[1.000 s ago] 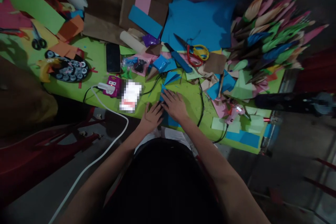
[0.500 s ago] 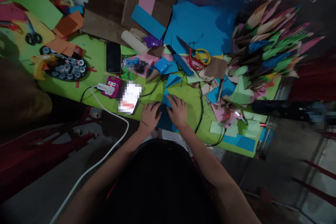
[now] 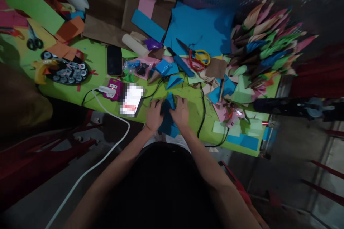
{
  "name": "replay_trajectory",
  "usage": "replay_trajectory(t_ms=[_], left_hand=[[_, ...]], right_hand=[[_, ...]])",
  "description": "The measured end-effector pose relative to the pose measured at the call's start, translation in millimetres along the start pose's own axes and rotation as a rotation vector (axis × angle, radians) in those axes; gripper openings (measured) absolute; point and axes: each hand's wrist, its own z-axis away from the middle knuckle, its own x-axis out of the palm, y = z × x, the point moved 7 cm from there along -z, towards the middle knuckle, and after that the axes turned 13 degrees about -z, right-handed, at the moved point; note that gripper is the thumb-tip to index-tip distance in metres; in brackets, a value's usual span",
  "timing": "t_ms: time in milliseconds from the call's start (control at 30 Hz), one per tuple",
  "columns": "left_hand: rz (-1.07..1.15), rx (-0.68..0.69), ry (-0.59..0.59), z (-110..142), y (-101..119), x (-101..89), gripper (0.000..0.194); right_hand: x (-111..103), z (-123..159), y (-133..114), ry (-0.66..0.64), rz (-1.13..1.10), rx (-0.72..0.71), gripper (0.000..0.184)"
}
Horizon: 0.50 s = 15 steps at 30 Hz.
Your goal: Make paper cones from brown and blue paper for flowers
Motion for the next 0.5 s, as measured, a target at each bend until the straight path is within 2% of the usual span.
replay_trajectory(t_ms=[100, 233, 367, 500], left_hand=[[0.033, -0.016, 0.017, 0, -1, -0.1, 0.057], [0.186, -0.072, 0.03, -2, -6, -2.2, 0.05], [0.46, -0.116, 0.018, -4, -12, -7.1, 0.029], [0.656, -0.162, -0.048, -1, -12, -11.4, 0.014]], right_hand=[[2, 3, 2, -0.001, -0.085, 0.055, 0.056], [5, 8, 7, -0.019, -0.364, 0.15, 0.044], [4, 13, 3, -0.086, -0.523, 0.143, 0.031], [-5, 13, -7, -0.135, -0.613, 0.118, 0.033]])
